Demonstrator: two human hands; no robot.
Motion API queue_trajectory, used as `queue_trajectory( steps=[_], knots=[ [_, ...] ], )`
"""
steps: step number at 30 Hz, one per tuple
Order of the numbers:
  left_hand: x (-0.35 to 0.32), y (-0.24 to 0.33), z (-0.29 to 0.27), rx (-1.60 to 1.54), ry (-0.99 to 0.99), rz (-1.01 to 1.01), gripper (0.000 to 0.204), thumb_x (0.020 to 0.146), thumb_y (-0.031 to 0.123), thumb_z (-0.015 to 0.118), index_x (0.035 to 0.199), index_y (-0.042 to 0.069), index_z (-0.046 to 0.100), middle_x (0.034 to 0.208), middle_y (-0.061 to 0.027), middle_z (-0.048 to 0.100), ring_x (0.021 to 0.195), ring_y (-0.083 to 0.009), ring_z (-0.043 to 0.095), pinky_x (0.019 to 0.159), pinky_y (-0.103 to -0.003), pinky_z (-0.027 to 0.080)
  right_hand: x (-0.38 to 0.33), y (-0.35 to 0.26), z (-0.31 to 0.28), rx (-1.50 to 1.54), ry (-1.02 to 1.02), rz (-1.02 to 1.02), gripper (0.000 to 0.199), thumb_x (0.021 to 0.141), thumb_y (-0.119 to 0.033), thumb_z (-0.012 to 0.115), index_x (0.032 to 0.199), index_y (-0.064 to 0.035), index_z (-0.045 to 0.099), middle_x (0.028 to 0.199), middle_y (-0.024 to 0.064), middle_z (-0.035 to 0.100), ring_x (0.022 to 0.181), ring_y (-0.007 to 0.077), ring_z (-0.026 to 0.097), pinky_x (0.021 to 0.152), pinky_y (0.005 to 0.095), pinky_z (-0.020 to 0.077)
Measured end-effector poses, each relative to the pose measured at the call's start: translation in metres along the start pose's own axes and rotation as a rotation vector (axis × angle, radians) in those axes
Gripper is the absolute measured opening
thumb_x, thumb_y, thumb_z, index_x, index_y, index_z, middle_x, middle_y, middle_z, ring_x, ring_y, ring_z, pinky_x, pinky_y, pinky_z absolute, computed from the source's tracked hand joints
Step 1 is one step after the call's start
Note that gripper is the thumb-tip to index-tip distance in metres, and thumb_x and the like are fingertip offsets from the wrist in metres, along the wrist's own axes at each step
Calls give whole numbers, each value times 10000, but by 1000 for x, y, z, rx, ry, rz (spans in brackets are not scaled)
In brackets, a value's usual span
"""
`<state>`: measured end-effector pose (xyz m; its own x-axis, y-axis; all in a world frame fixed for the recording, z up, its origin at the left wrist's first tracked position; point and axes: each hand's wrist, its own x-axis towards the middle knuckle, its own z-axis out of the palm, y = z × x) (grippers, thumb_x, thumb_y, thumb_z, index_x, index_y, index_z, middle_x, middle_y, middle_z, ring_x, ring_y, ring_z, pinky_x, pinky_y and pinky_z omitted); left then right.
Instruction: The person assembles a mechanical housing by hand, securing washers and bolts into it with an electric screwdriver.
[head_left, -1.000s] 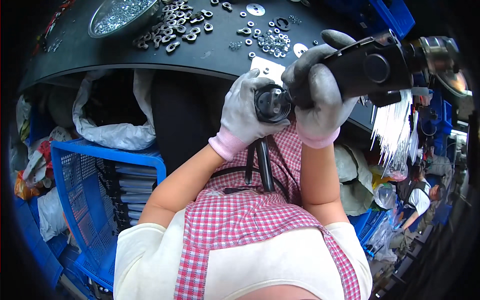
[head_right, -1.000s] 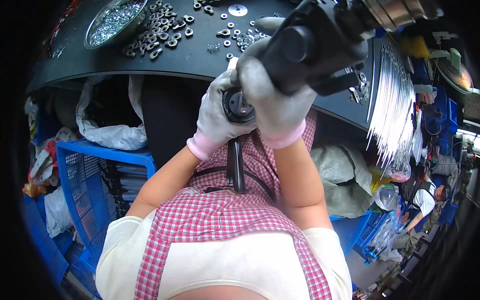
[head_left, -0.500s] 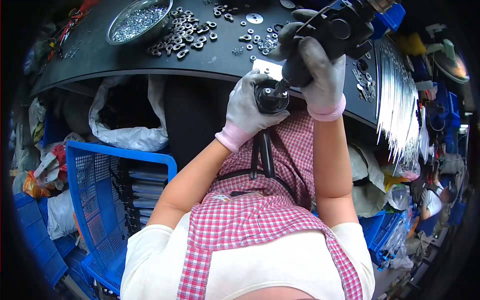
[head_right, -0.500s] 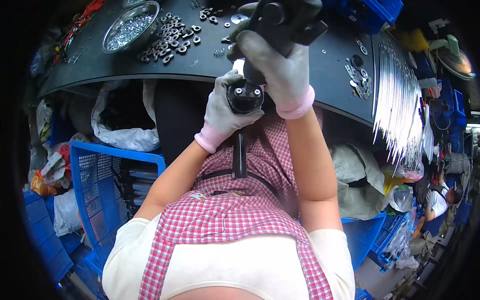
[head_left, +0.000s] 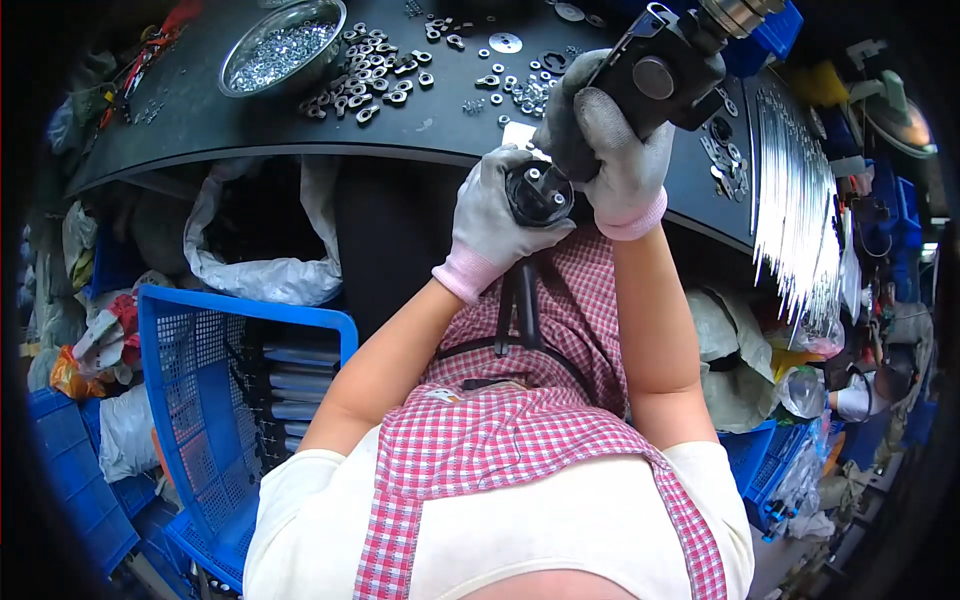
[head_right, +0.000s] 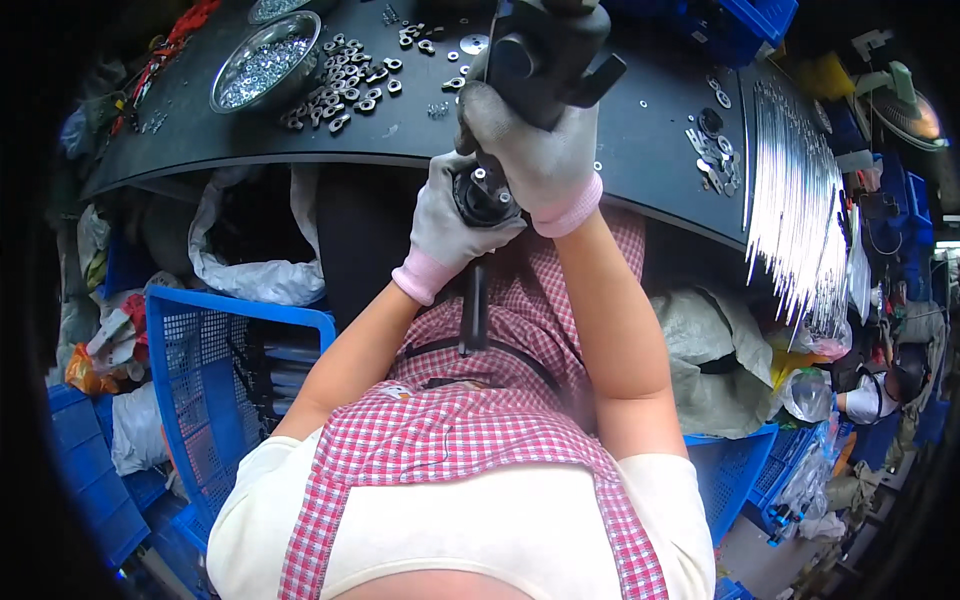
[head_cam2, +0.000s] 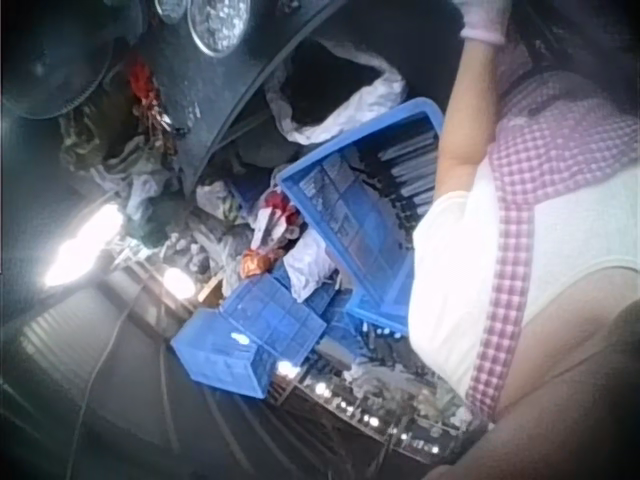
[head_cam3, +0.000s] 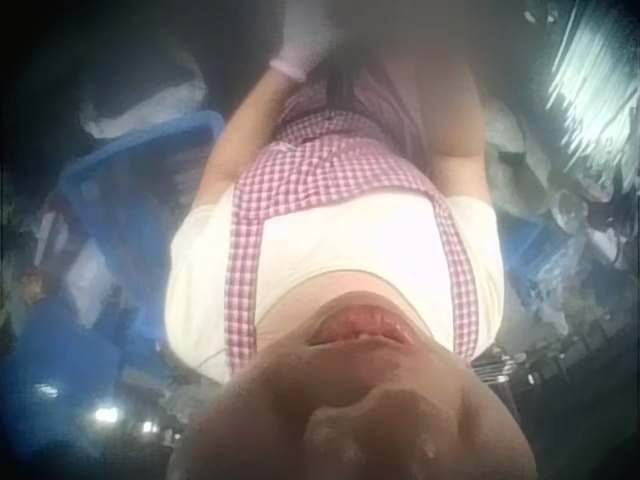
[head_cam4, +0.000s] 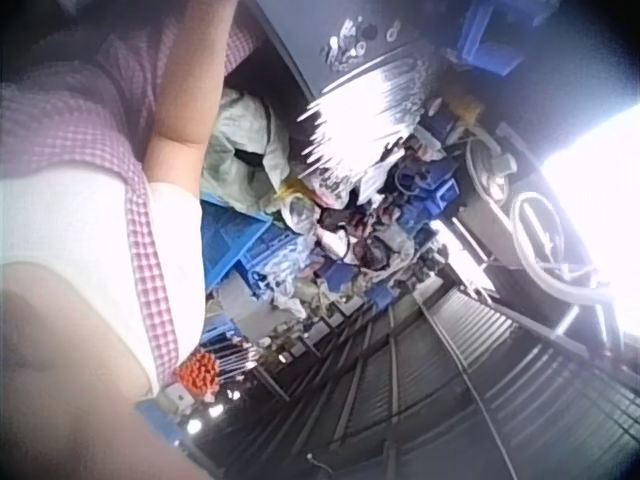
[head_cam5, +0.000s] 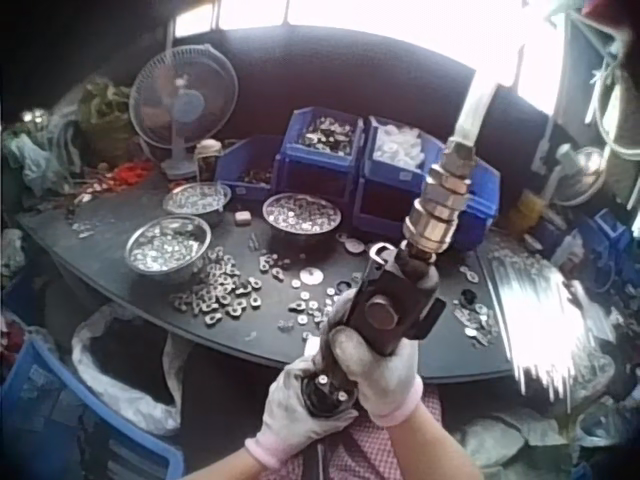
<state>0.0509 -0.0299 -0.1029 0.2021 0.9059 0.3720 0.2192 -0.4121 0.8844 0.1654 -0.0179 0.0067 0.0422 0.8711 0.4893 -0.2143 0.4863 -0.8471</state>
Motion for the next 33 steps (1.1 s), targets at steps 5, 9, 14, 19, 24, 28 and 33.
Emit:
queue_trajectory(
  steps=[5, 9, 14, 19, 24, 28, 33],
  knots=[
    [3, -1, 0, 56, -47, 125, 754, 593, 214, 877, 1148, 14, 407, 817, -129, 628, 562, -170, 644, 526, -292, 524, 2, -3, -5, -27, -6, -4, 337, 801, -101, 576, 1117, 4, 522, 891, 122, 629, 693, 144, 603, 622, 240, 504],
    [-2, 3, -5, 31, -35, -35, 789, 526, 327, 889, 1120, 37, 459, 1080, -178, 581, 966, -344, 606, 836, -408, 487, -2, -23, 15, -293, 37, -227, 478, 790, -85, 584, 1231, 30, 440, 1119, 168, 590, 852, 179, 621, 715, 245, 501],
    [-4, -6, -3, 5, -41, 54, 795, 523, 285, 882, 1148, 58, 445, 1204, -183, 522, 1112, -369, 534, 944, -432, 435, 8, -93, 0, -96, 211, -33, 320, 773, -111, 721, 1022, -15, 545, 820, 3, 593, 713, 58, 548, 622, 226, 471],
    [-8, -4, -12, 232, -45, 206, 787, 679, 459, 762, 1274, 67, 428, 1307, -207, 429, 1291, -397, 357, 1066, -470, 298, 23, -25, -137, -1226, 495, 302, 619, 750, -452, 721, 1137, -11, 525, 1010, 195, 657, 934, 343, 641, 870, 388, 473],
    [-61, -78, -2, -286, 187, 75, 545, 927, 368, 448, 1357, 44, 366, 1324, -187, 429, 1257, -316, 413, 1029, -417, 348, 26, 23, -174, -1765, 307, 790, 490, 843, -414, 636, 1148, -49, 521, 1135, 173, 599, 1072, 316, 597, 886, 421, 487],
    [-103, -127, 7, -269, 47, -888, 532, 826, 79, 416, 1355, 67, 369, 1137, -124, 546, 984, -192, 577, 828, -340, 483, 24, 49, -164, -1923, 221, 847, 485, 873, -431, 592, 1164, -50, 519, 1167, 151, 565, 1124, 293, 553, 920, 401, 470],
    [-127, -232, 65, 2135, 13, 1501, 425, 925, 217, 450, 1321, 65, 413, 1154, -107, 562, 1025, -178, 561, 840, -332, 472, -52, 36, -105, -1792, 179, 36, 276, 839, -213, 603, 1057, -50, 560, 1140, 159, 554, 1047, 350, 528, 911, 419, 417]
  ],
)
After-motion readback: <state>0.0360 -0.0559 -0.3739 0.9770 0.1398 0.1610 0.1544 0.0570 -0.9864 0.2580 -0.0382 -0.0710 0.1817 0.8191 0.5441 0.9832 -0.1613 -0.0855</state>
